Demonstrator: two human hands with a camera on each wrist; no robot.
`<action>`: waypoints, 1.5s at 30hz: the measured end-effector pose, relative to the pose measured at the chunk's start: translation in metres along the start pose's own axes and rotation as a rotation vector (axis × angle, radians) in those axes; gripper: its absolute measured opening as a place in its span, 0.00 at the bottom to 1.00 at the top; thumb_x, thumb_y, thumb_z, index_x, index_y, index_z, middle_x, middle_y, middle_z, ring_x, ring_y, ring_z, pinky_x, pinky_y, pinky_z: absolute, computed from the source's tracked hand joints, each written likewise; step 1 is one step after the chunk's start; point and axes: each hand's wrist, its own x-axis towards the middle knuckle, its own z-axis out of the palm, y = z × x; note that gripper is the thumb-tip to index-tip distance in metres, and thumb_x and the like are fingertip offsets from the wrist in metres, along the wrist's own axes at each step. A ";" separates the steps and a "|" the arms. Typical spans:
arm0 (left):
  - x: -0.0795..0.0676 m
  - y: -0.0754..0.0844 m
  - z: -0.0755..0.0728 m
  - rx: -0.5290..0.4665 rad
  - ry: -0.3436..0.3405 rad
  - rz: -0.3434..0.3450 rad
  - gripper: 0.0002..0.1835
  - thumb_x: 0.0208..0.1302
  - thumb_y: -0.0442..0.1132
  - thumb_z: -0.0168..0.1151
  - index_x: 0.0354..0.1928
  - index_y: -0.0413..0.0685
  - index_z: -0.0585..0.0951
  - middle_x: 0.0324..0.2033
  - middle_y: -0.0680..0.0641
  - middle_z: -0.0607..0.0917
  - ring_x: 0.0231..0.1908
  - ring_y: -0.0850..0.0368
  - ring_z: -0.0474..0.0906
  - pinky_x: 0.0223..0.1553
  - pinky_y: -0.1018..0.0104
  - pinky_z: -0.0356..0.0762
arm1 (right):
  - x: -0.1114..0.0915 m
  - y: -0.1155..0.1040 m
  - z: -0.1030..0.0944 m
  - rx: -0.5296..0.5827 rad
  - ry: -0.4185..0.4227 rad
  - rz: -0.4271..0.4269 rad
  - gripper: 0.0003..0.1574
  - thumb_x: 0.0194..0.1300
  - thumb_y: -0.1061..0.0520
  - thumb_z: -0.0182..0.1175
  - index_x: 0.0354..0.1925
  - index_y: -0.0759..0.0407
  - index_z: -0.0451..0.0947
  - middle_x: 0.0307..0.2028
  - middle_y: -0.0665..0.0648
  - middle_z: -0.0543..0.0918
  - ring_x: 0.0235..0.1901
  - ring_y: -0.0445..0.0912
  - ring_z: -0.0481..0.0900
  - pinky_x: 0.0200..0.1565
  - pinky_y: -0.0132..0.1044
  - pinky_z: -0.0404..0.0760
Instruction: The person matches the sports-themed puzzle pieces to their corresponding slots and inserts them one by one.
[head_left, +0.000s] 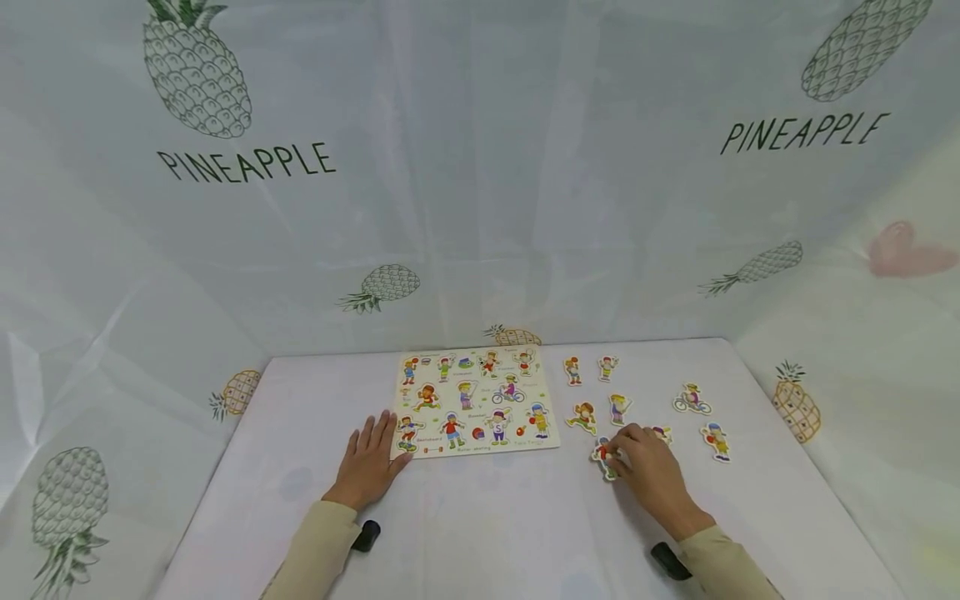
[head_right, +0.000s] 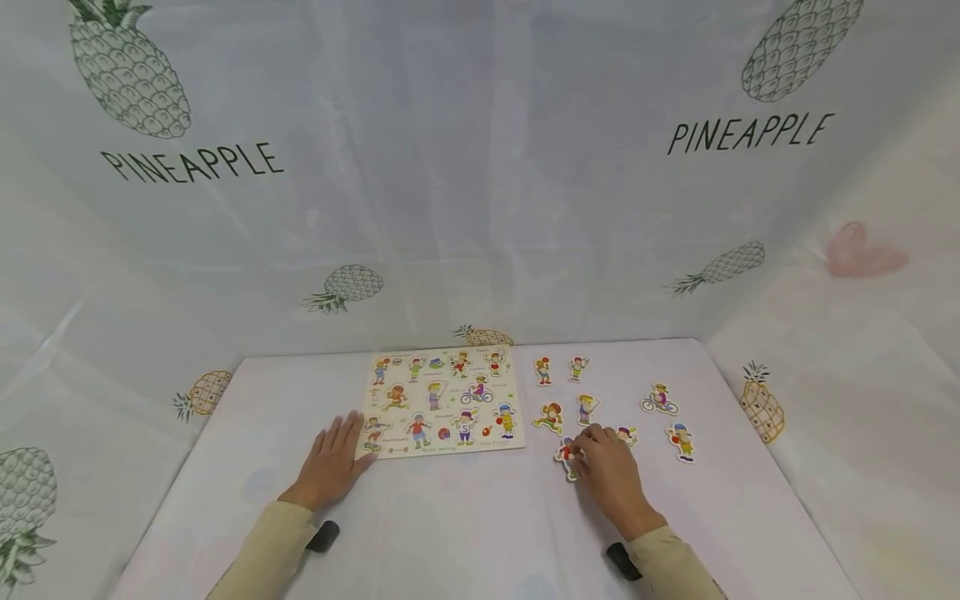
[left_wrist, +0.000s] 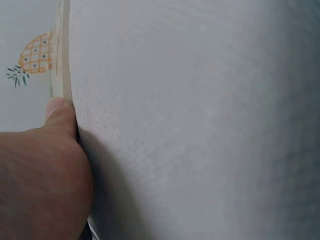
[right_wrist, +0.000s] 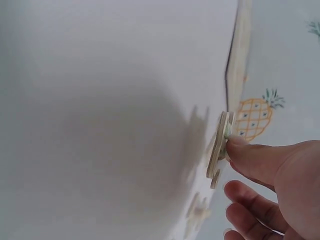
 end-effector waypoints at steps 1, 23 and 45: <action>0.000 -0.001 0.002 0.006 0.006 0.004 0.44 0.78 0.54 0.58 0.81 0.30 0.56 0.81 0.30 0.56 0.80 0.27 0.48 0.78 0.29 0.45 | 0.002 -0.002 0.000 0.007 0.017 -0.016 0.16 0.47 0.67 0.84 0.31 0.57 0.85 0.36 0.54 0.82 0.35 0.49 0.77 0.36 0.46 0.79; -0.004 0.009 -0.011 0.017 -0.038 -0.040 0.42 0.79 0.50 0.59 0.80 0.30 0.57 0.81 0.30 0.57 0.80 0.27 0.49 0.78 0.30 0.46 | 0.046 -0.071 0.015 0.113 0.017 -0.129 0.14 0.52 0.63 0.83 0.33 0.56 0.86 0.40 0.50 0.82 0.41 0.48 0.79 0.43 0.44 0.82; -0.002 0.008 -0.010 0.009 -0.022 -0.034 0.43 0.77 0.51 0.61 0.80 0.30 0.58 0.81 0.30 0.57 0.80 0.26 0.49 0.78 0.29 0.46 | 0.089 -0.142 0.064 0.200 -0.055 -0.224 0.09 0.59 0.60 0.79 0.35 0.56 0.87 0.38 0.51 0.82 0.41 0.47 0.80 0.45 0.42 0.82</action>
